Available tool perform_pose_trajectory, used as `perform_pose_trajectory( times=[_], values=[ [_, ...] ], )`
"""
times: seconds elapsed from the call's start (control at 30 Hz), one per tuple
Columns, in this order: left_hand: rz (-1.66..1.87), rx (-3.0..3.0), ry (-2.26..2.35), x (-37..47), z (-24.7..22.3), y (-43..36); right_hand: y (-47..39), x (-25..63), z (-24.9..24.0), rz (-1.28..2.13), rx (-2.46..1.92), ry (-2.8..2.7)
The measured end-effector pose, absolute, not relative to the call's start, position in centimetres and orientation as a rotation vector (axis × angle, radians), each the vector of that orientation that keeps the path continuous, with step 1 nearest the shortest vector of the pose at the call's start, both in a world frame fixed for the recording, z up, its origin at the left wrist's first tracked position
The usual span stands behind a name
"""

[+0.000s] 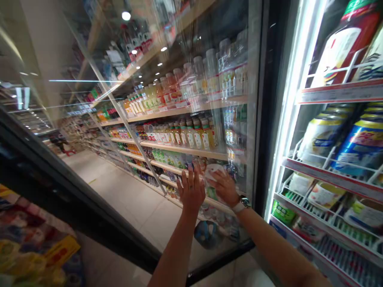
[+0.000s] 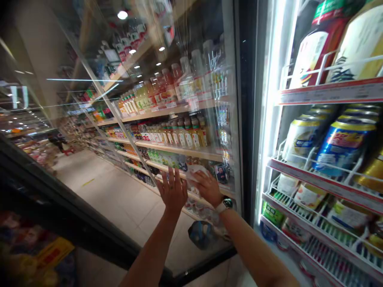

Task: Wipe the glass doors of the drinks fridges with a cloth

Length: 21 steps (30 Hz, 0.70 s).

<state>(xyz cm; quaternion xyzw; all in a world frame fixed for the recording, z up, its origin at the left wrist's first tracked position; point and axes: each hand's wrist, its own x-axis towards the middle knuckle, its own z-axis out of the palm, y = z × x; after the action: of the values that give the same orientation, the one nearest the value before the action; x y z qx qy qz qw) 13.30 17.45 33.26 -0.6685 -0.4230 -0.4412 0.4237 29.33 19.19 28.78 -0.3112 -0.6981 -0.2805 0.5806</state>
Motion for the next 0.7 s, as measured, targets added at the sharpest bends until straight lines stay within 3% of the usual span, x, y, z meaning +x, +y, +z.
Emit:
perform_pose_trajectory(
  times=[0.13,0.27,0.5,0.7],
  values=[
    [-1.102,-1.651,-1.061,13.5,33.3,17.4,20.2,33.0,29.4,-0.584,-0.936,-1.318],
    [-1.083,-1.592,-1.043,13.8,33.5,17.4,20.1,30.8,29.7,-0.471,-1.074,-1.088],
    [-1.097,-1.603,-1.021,13.5,33.8,17.5,18.0,23.8,27.8,-0.503,-0.856,-1.562],
    [-1.071,-1.616,-1.044,13.6,33.8,17.0,18.8,30.4,27.6,-0.631,-0.855,-1.638]
  ],
)
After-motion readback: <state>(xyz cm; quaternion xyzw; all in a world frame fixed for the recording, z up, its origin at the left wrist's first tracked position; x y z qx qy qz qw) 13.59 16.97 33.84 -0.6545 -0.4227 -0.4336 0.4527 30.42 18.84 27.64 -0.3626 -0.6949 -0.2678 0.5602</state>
